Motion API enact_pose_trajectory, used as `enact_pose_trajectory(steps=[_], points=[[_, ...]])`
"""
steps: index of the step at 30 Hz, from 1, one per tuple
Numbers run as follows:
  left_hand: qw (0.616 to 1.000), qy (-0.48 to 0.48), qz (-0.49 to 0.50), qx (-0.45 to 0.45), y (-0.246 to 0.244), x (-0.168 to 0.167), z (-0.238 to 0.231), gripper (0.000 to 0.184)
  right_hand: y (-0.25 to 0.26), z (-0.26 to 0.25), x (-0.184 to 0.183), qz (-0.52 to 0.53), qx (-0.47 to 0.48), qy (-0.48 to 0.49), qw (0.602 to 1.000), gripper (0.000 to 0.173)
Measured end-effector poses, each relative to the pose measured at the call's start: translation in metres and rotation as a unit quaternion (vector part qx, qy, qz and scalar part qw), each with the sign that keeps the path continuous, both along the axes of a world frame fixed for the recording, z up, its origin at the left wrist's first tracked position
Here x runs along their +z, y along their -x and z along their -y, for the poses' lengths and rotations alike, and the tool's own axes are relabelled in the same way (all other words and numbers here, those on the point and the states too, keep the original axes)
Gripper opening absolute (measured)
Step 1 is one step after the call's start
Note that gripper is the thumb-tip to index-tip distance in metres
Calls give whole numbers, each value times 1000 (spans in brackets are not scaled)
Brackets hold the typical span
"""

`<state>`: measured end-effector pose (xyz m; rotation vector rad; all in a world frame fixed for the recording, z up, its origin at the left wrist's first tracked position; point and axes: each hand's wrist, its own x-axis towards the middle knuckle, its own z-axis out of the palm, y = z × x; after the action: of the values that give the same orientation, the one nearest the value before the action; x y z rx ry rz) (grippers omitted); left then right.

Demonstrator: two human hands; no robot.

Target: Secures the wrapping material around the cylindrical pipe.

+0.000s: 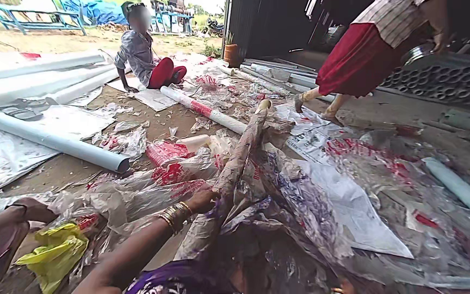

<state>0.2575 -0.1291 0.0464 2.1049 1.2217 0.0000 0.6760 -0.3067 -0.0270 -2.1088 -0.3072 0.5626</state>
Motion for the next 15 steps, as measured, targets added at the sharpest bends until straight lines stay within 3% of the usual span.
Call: enact_pose_trajectory(steps=[2,4,7,9,12,15], points=[[996,21,5,89,19,-32,18,50,14,-8,-13,-25,-9,18,999,45],[987,45,-12,153,21,-60,43,69,42,-12,-27,11,114,104,988,46],[975,48,-4,219,9,-87,84,92,103,-9,-22,57,383,220,895,50],[971,26,-3,236,3,-101,107,103,133,-1,-14,44,502,238,830,57],[968,-7,21,250,7,-115,120,111,147,10,-4,-30,572,284,768,60],[956,14,43,288,21,-115,107,118,138,17,-9,-106,551,306,770,65]])
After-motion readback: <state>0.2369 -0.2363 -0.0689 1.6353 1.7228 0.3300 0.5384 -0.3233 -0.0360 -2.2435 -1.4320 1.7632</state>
